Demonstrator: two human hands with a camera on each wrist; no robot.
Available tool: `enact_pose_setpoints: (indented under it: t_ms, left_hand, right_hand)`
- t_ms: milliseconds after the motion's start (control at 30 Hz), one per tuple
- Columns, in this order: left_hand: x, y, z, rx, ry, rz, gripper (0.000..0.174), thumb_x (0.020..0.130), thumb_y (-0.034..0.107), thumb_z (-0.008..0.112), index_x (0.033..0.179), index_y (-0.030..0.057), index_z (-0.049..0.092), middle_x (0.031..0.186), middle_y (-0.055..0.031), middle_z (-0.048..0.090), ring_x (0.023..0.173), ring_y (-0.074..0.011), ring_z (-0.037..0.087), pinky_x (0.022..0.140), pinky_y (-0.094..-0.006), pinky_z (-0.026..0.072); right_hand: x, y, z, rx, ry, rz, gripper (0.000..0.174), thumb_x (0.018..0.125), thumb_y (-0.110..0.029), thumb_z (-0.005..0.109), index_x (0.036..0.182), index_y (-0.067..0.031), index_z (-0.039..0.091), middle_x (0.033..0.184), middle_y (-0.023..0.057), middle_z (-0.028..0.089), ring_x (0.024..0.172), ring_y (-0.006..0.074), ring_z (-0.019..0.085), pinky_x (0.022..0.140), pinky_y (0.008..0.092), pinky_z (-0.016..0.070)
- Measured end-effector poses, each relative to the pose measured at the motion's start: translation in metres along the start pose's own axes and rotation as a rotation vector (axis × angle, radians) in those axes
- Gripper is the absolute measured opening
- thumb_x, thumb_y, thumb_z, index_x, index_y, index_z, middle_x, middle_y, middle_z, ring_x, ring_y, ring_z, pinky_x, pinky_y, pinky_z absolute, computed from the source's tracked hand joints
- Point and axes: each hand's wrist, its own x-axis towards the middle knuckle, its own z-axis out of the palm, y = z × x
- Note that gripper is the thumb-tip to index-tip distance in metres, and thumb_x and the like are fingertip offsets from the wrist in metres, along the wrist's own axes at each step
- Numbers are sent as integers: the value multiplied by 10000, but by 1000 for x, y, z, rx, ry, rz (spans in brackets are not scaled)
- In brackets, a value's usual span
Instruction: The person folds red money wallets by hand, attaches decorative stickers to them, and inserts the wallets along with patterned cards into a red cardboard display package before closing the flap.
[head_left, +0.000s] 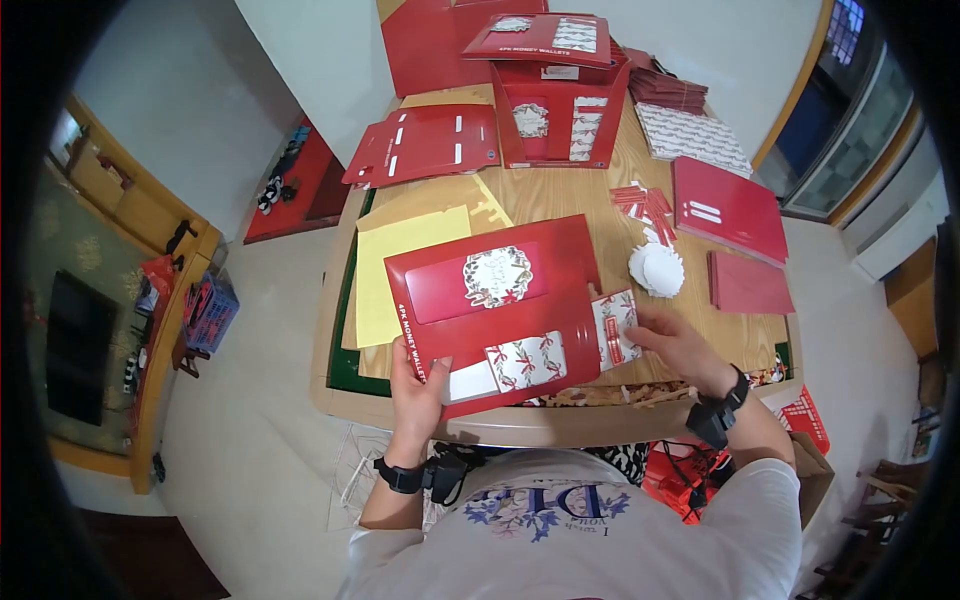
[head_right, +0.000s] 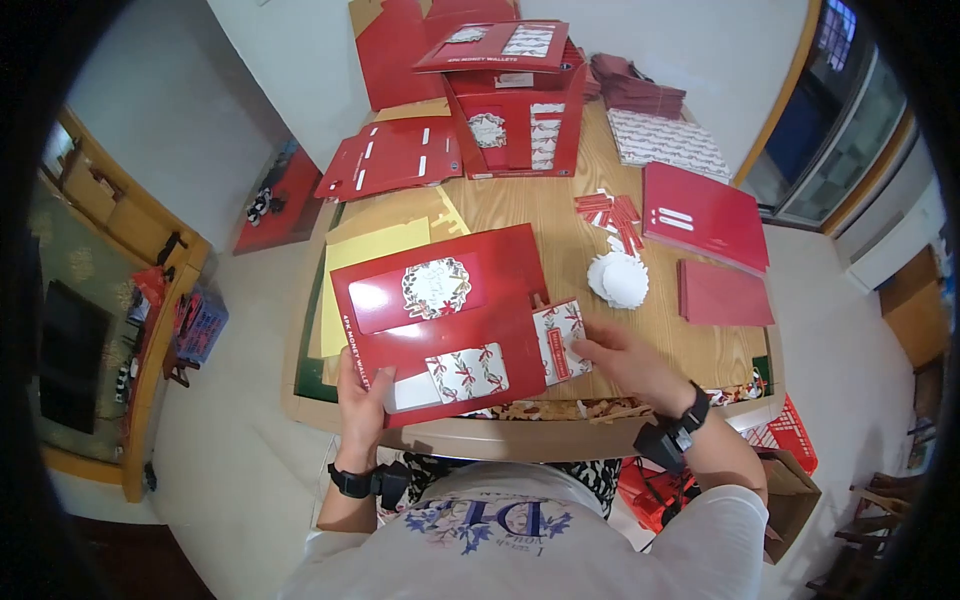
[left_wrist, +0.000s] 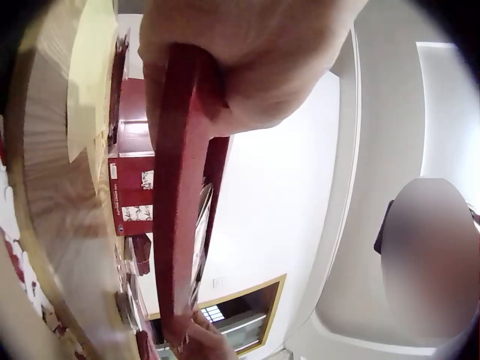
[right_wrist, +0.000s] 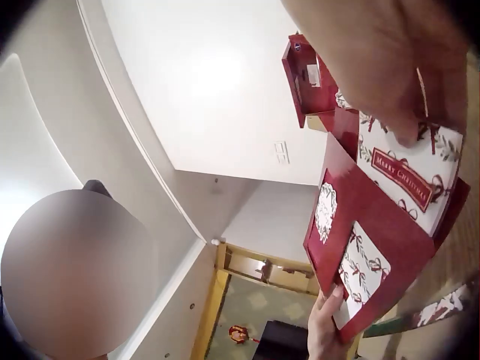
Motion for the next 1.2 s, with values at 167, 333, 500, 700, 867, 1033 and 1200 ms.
enact_pose_setpoints:
  t_ms: [167,333,500,700,867,1033,1200]
  left_hand:
    - [-5,11,-2,82,-58,159,514,827,7,513,1296,11,301,1208,-111,477,1104,-168,477,962,-317,371]
    - [-6,15,-4,-181,-77,101,649,818,256,499,1362,17,239,1310,-137,403,1197,-223,422,1011,-352,322]
    - [-6,19,-3,-171,19,72,538,915,264,374,1376,27,230,1322,-130,408,1204,-215,427,999,-357,351]
    - [-12,30,3,-108,62,74,463,940,235,336,1338,9,271,1293,-121,423,1184,-188,438,982,-337,361]
    - [-10,31,7,-23,29,76,477,948,248,325,1346,-7,264,1282,-115,426,1163,-169,442,977,-324,352]
    - [-10,33,12,113,9,139,476,953,260,325,1338,-16,290,1276,-112,417,1159,-160,425,985,-310,327]
    - [-7,31,8,120,-11,150,478,955,269,323,1335,-20,295,1274,-111,405,1165,-164,410,988,-309,317]
  right_hand:
    - [-9,-21,7,108,-71,13,342,872,44,486,1206,-25,478,1063,72,624,958,118,585,836,265,464]
    - [-14,-30,20,212,-46,62,315,863,16,523,1171,-50,534,976,39,645,807,65,585,653,198,468]
    - [-12,-37,23,219,-60,139,304,861,-26,564,1162,-68,565,893,-2,655,693,10,546,561,153,421]
    - [-6,-45,26,292,-215,107,355,862,16,539,1211,-50,534,1015,36,637,859,80,602,695,214,504]
    - [0,-34,26,340,-280,42,391,849,48,532,1235,-14,500,1120,71,605,990,144,600,814,284,522]
    - [4,-16,24,410,-314,36,406,839,36,557,1237,-14,490,1120,74,604,974,141,604,812,279,519]
    - [6,-16,24,443,-341,73,406,843,16,571,1238,-17,481,1125,61,597,952,128,603,800,276,514]
